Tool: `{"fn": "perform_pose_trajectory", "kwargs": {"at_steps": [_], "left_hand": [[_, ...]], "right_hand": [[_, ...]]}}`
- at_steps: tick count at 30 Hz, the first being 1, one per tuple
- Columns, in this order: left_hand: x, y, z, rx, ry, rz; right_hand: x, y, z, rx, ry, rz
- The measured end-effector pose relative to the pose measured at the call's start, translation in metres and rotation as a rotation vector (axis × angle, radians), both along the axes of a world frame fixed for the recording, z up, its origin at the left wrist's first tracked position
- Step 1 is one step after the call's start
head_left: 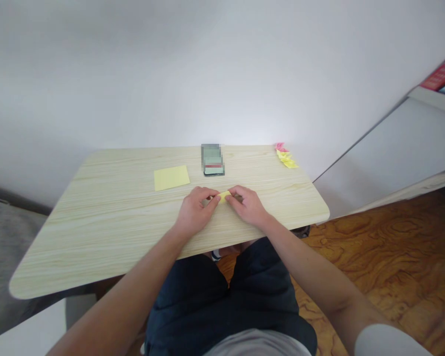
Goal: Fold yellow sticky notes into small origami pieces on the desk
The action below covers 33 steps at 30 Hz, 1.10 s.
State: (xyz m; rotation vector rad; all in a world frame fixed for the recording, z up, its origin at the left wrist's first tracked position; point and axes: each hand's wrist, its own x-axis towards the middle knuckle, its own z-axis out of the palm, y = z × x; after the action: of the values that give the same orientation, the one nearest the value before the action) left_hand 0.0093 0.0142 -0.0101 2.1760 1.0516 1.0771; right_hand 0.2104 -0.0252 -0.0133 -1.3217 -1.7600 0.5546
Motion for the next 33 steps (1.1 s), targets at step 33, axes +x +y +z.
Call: {"fn": "perform_pose_trajectory", "kwargs": {"at_steps": [33], "left_hand": [[0.033, -0.017, -0.011, -0.404, -0.32, 0.013]], "right_hand": [[0.003, -0.01, -0.019, -0.158, 0.459, -0.054]]}}
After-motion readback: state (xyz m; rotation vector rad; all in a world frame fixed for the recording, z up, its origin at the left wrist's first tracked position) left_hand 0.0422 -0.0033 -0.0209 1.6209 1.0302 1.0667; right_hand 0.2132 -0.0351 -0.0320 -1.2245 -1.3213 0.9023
